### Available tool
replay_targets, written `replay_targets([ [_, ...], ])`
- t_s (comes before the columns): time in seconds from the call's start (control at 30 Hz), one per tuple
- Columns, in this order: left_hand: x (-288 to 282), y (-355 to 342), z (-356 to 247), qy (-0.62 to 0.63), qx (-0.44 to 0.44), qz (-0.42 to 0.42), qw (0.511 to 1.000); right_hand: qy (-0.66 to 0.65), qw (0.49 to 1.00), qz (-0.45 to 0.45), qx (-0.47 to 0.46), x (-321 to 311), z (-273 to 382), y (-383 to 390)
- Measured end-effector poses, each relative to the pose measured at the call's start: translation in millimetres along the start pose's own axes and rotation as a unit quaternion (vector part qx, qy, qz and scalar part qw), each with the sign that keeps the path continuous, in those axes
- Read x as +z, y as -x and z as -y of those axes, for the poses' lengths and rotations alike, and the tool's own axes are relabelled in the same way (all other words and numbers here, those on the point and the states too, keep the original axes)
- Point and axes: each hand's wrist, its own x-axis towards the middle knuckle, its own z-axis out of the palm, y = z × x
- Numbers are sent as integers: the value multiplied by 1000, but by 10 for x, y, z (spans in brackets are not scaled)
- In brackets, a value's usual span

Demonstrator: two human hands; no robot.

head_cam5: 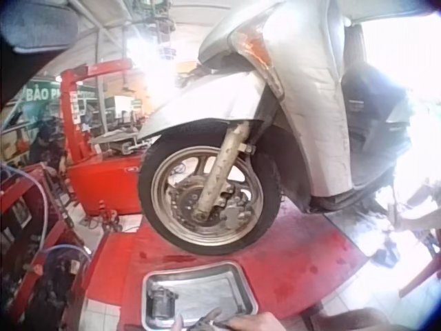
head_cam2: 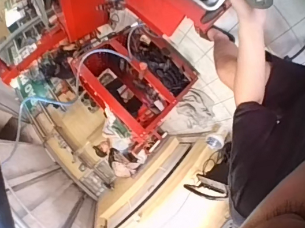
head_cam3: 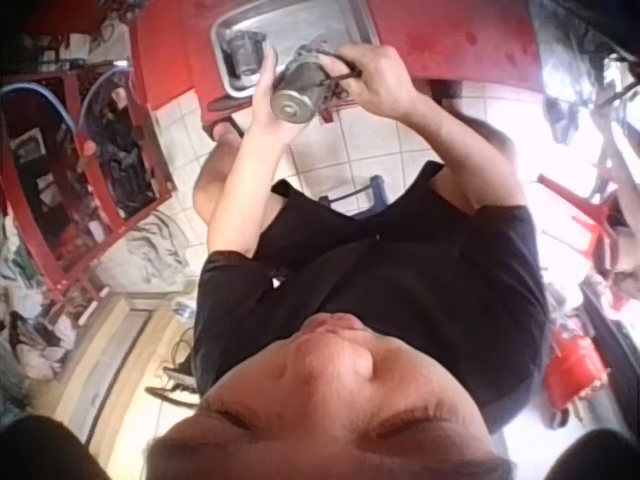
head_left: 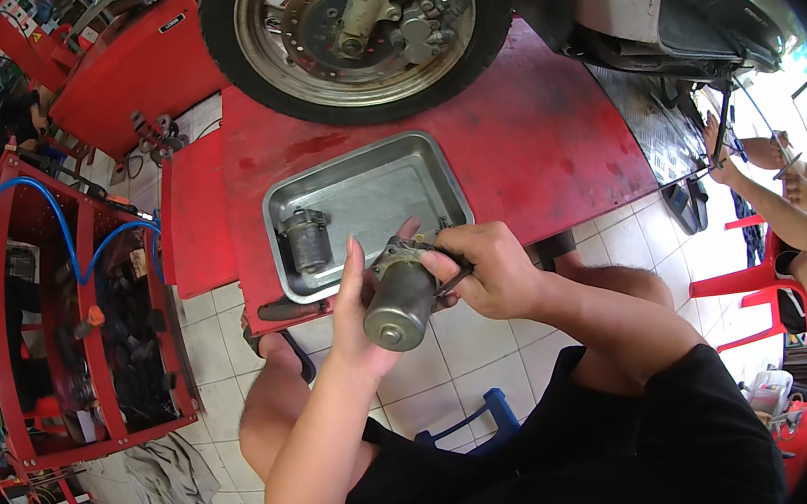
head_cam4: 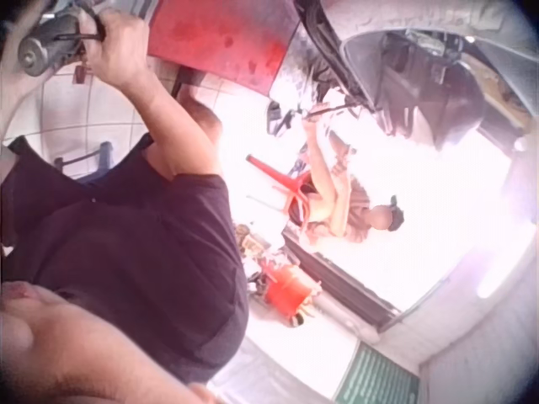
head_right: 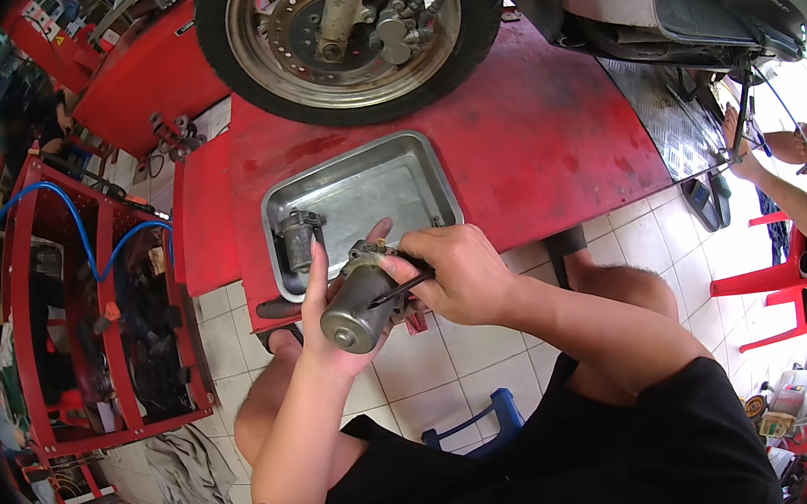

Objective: The person disassembles a motorcycle starter motor using a screwdriver and a small metal rod. They remove screws and internal components, placing them into a metal tray. The person then picks up a cylindrical starter motor component and uses the rod to manipulate its internal parts.

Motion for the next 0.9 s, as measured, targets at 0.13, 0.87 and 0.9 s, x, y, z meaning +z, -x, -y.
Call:
replay_targets([
  [0.13,-60,-79,-43,63,-47,8,997,51,999,5,6,49,65,-11],
  [0.87,-396,-152,105,206,50,-183,960,230,946,96,209,-143,-814,-362],
  [0.9,-375,-135,101,205,47,-182,960,231,948,102,195,-101,-834,-365],
])
